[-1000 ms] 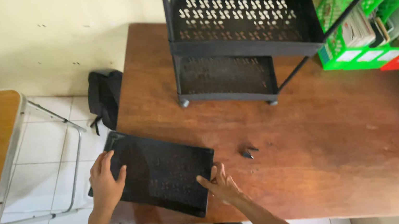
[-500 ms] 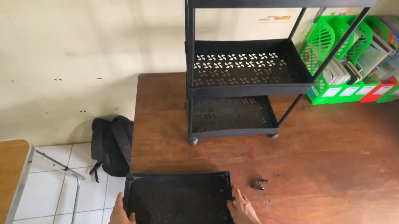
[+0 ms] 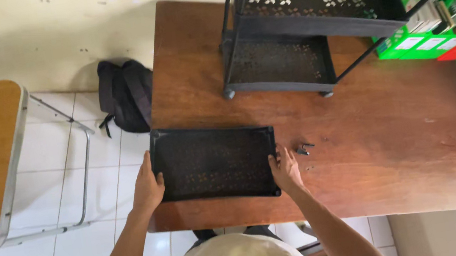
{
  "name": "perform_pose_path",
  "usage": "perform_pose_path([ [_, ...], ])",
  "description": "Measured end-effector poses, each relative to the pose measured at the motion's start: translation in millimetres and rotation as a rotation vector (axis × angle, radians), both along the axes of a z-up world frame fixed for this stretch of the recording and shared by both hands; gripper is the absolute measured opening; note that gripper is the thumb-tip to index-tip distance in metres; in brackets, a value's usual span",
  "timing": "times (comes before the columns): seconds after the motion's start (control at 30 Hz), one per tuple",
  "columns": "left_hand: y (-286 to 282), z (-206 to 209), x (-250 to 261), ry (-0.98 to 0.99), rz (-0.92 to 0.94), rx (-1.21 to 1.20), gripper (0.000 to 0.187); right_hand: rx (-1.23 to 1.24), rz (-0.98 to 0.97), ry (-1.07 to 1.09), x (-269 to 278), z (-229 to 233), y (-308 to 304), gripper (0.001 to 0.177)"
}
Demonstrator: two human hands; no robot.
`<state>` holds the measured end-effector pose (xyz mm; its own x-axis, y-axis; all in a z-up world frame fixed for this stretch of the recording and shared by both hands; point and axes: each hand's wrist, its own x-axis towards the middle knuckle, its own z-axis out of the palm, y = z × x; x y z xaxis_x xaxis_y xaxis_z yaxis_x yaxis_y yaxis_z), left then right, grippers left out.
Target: The person assembles a black metal shelving unit by inserting vertical poles into perforated trays and securing them. They then place a solid black tray on top of the assembled frame.
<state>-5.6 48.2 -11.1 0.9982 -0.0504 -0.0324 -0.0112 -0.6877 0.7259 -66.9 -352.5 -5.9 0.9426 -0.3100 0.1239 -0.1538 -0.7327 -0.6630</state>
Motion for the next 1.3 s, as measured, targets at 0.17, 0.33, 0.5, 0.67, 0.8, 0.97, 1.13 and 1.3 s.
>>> perform_pose_path([
  [0.17,6,-16,-20,-0.023,0.035,-0.092,0.068,-0.044,-0.092,0.013,-11,-8,12,0.052],
  [0.33,11,-17,-24,0.028,0.083,-0.231,0.053,-0.057,-0.094,0.049,-13,-9,16,0.058],
  [0.5,5,25,-17,0.245,0.113,-0.334,0.052,0.035,-0.013,-0.206,-16,34,21,0.055],
  [0.67,-6,76,-6,-0.088,0.006,-0.512,0.048,0.061,-0.244,-0.016,-18,92,23,0.051],
  [0.8,-30,113,20,-0.261,-0.061,-0.531,0.046,0.073,-0.268,-0.174,-4,138,7,0.049],
  [0.97,-70,158,51,-0.323,-0.061,-0.533,0.047,0.09,-0.313,-0.295,16,195,-27,0.047],
  [1.13,-109,210,78,-0.462,-0.074,-0.522,0.048,0.11,-0.261,-0.459,37,252,-71,0.049],
  [1.3,-142,269,93,-0.518,-0.089,-0.616,0.053,0.364,0.028,-0.664,53,306,-112,0.064],
])
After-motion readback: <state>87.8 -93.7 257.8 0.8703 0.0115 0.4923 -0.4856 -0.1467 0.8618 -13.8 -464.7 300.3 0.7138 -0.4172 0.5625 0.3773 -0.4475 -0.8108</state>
